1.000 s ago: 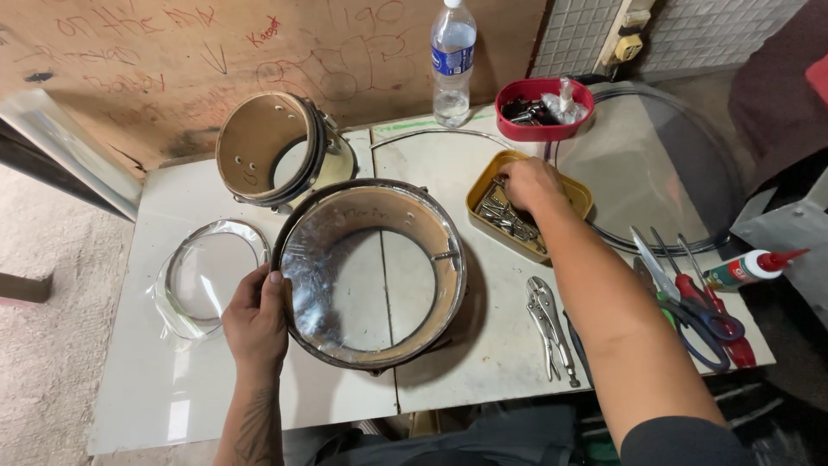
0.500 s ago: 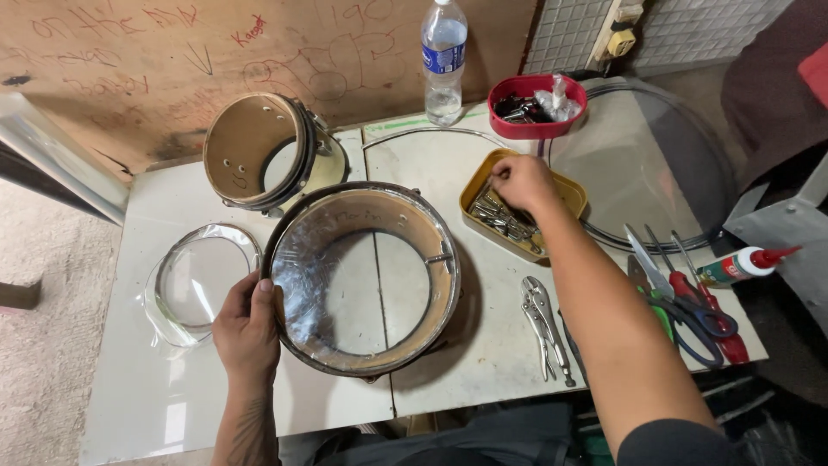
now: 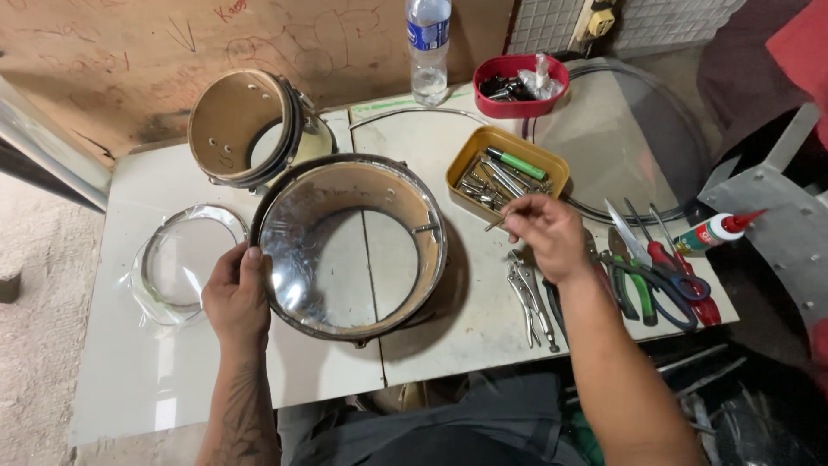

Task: The person is assembling a drum by hand. They place a clear drumhead onto the drum shell and then insert and tighten several metal tension rods into the lugs around the rim to secure the head in place.

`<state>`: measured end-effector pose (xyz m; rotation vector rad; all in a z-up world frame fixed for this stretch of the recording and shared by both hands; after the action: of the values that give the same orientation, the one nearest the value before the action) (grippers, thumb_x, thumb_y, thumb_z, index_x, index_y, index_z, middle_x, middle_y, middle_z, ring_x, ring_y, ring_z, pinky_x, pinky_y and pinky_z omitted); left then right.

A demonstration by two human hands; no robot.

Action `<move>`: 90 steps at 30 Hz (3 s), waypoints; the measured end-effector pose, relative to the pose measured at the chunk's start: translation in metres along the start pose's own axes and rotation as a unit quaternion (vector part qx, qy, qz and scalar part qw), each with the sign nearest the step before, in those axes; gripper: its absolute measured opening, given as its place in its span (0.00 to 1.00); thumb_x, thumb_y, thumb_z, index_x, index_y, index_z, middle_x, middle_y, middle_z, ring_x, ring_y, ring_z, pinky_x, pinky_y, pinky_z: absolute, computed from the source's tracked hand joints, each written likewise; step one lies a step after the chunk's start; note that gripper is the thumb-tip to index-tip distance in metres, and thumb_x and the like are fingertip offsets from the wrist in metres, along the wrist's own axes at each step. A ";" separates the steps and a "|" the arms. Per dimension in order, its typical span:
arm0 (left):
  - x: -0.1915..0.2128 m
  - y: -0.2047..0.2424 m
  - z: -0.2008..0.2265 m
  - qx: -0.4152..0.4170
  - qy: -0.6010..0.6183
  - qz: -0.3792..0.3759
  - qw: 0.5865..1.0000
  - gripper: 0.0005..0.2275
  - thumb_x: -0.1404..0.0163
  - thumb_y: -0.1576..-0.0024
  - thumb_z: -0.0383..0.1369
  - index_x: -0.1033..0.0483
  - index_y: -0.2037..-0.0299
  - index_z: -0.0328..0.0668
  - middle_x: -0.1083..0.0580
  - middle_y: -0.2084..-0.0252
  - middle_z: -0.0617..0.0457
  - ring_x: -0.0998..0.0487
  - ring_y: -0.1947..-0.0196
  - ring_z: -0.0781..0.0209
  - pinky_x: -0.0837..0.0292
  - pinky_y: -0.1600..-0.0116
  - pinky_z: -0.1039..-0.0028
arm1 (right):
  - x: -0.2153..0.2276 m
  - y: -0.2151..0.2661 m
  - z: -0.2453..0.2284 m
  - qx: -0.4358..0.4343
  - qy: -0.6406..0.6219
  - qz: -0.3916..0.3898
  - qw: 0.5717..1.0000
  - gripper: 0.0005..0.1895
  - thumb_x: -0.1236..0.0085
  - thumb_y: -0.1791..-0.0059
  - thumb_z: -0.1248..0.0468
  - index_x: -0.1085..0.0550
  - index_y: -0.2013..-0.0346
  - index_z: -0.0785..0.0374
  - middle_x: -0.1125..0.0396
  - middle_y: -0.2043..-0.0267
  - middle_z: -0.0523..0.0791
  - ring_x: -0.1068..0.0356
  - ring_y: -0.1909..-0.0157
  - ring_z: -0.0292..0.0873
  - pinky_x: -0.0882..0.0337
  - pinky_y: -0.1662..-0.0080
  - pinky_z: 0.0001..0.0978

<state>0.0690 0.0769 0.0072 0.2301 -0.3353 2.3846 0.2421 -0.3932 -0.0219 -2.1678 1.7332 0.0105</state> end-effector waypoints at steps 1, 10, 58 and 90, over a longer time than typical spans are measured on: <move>0.001 0.001 0.002 0.001 -0.001 0.001 1.000 0.15 0.42 0.36 0.42 0.20 0.48 0.39 0.21 0.64 0.47 0.21 0.61 0.58 0.26 0.51 0.67 | -0.011 0.011 -0.007 -0.001 0.000 -0.001 1.000 0.14 0.37 0.53 0.76 0.26 0.53 0.71 0.25 0.59 0.56 0.25 0.70 0.42 0.23 0.68 0.30; 0.002 -0.001 0.008 -0.014 -0.035 -0.013 0.999 0.15 0.44 0.34 0.43 0.20 0.47 0.40 0.21 0.62 0.46 0.19 0.59 0.53 0.26 0.52 0.64 | -0.065 0.052 -0.049 0.119 0.142 0.025 0.982 0.12 0.28 0.57 0.76 0.19 0.60 0.70 0.22 0.66 0.50 0.26 0.66 0.36 0.25 0.61 0.26; 0.002 0.000 0.006 -0.015 0.002 0.009 1.000 0.15 0.42 0.35 0.41 0.20 0.49 0.36 0.22 0.63 0.44 0.21 0.59 0.58 0.26 0.52 0.66 | 0.016 -0.084 0.083 -0.188 0.754 -0.172 0.605 0.14 0.49 0.53 0.64 0.16 0.62 0.63 0.22 0.57 0.53 0.23 0.49 0.57 0.23 0.48 0.50; 0.025 0.096 0.140 -0.418 -0.099 0.179 0.885 0.11 0.36 0.42 0.38 0.17 0.62 0.36 0.23 0.61 0.49 0.22 0.61 0.50 0.25 0.50 0.67 | -0.071 -0.011 -0.095 -0.154 0.269 -0.098 0.946 0.17 0.30 0.57 0.67 0.22 0.57 0.74 0.29 0.76 0.44 0.33 0.73 0.34 0.31 0.68 0.21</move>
<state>-0.0040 -0.0180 0.1302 -0.0016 -1.5645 2.3171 0.2140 -0.3518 0.0860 -2.7601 1.8755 -0.4275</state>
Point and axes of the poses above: each hand's wrist, its own y-axis away from the middle knuckle, its own x-axis out of the back of the hand, z = x × y, the point moved 10 cm from there along -y, towards the middle knuckle
